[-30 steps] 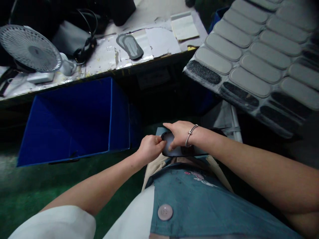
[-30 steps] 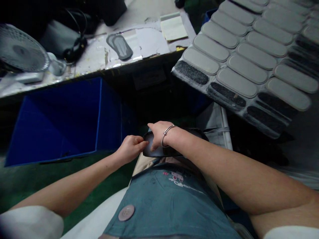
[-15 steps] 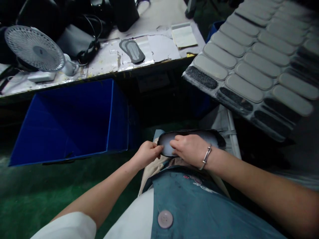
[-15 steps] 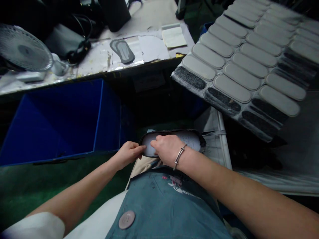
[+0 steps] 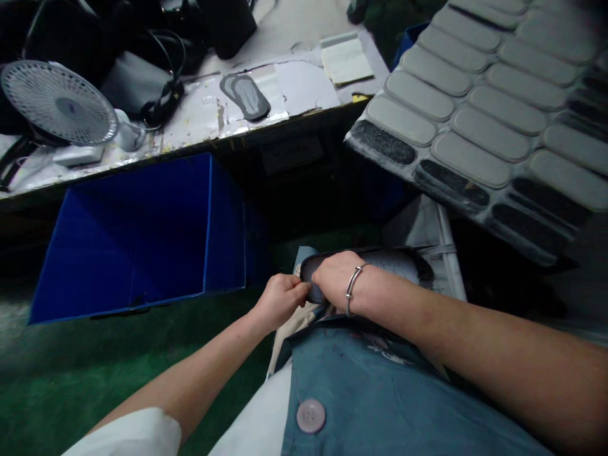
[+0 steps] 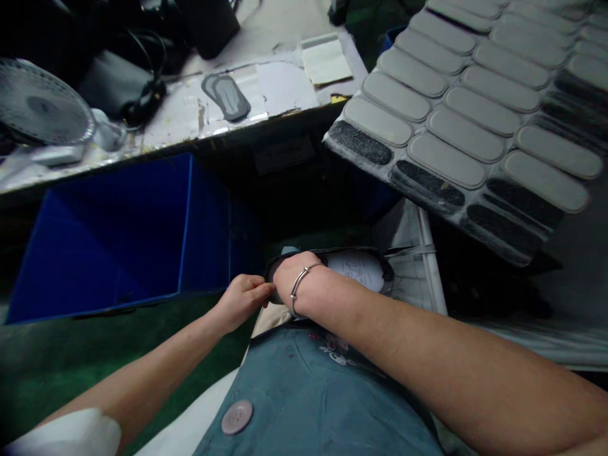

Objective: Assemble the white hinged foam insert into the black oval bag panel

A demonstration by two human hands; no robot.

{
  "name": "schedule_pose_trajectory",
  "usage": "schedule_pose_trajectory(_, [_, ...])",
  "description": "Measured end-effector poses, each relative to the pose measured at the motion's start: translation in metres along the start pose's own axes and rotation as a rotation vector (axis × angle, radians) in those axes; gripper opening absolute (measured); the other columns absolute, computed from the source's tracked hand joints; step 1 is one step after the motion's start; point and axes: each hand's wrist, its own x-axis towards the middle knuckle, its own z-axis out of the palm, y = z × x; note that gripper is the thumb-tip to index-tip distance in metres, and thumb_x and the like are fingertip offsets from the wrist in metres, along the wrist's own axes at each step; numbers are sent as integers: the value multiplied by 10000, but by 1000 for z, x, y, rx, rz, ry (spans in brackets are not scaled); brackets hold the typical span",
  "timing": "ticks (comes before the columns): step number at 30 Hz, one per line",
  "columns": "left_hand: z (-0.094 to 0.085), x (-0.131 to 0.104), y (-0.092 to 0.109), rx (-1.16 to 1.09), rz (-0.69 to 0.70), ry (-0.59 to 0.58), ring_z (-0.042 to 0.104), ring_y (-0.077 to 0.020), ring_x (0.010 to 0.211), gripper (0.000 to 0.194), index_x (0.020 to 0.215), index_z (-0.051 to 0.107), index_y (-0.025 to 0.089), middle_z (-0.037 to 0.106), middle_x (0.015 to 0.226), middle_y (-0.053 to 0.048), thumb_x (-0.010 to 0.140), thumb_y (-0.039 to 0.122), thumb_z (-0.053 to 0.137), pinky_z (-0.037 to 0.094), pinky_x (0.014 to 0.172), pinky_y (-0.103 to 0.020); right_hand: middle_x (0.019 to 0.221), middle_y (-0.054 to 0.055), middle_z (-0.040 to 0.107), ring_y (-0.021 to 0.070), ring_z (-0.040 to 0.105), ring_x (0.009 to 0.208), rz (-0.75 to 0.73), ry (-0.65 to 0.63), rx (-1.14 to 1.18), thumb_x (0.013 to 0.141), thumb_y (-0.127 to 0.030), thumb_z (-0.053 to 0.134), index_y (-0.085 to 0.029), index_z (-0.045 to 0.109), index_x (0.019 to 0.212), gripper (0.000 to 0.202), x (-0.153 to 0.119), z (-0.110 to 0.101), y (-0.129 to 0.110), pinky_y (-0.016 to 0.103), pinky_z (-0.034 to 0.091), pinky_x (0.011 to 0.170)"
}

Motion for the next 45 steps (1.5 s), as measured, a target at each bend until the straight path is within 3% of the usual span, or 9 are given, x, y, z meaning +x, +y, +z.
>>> schedule_pose_trajectory(7, [-2,-3,-3,166,81,63,406,-112,452,440,479,528,174,440,425,17,833,421,445,250,506,-259,866,101,724,256,682,859,-31,88,-32,784,-230,570,-191,717,886,183,-3,14,10,309,497,683])
schedule_pose_trajectory(12, [-10,-3,0,413,153,266,461,-148,526,480,605,545,182,511,529,-11,827,597,447,185,526,-277,907,80,695,241,674,839,-5,221,-52,859,-275,466,-199,658,928,218,-12,32,12,311,490,667])
schedule_pose_trajectory(16, [-12,7,7,754,255,301,548,-174,580,399,659,569,193,604,606,-44,894,451,376,210,527,-285,898,89,675,242,675,803,35,281,-46,884,-282,438,-187,625,954,221,-16,39,7,311,491,623])
schedule_pose_trajectory(28, [-9,12,18,1104,510,335,625,-238,603,310,641,565,180,656,625,-72,885,242,383,392,690,-350,921,73,666,209,655,799,-62,300,50,856,-265,492,-166,626,951,192,-15,36,13,289,484,624])
schedule_pose_trajectory(31, [-9,10,17,1114,505,350,630,-237,609,290,636,556,194,658,628,-51,878,246,405,393,679,-348,954,26,648,149,628,847,-14,501,159,911,-407,454,-218,614,957,251,-41,51,31,233,468,704])
schedule_pose_trajectory(34, [-9,10,15,1135,495,392,627,-229,608,302,621,546,207,652,618,-36,882,260,402,401,692,-345,1047,95,623,182,590,991,421,862,199,943,-460,360,-170,560,1137,403,-76,70,60,269,447,855])
schedule_pose_trajectory(37, [-7,11,14,1160,499,419,624,-232,597,310,609,539,212,648,604,-32,882,272,406,403,682,-344,1084,156,635,256,623,976,738,703,124,939,-485,335,-117,471,1276,517,-97,85,88,338,478,786])
schedule_pose_trajectory(40, [-6,11,15,1200,518,445,618,-235,579,312,602,535,213,646,593,-36,881,273,408,396,657,-343,881,117,703,243,684,788,738,451,143,972,-341,257,-153,589,1060,392,-95,92,99,313,474,641])
schedule_pose_trajectory(45, [-2,7,16,1245,515,479,609,-233,557,320,594,527,214,626,563,-40,885,268,407,384,636,-341,807,151,708,266,696,747,725,415,172,934,-204,311,-118,595,912,298,-82,94,101,308,457,583])
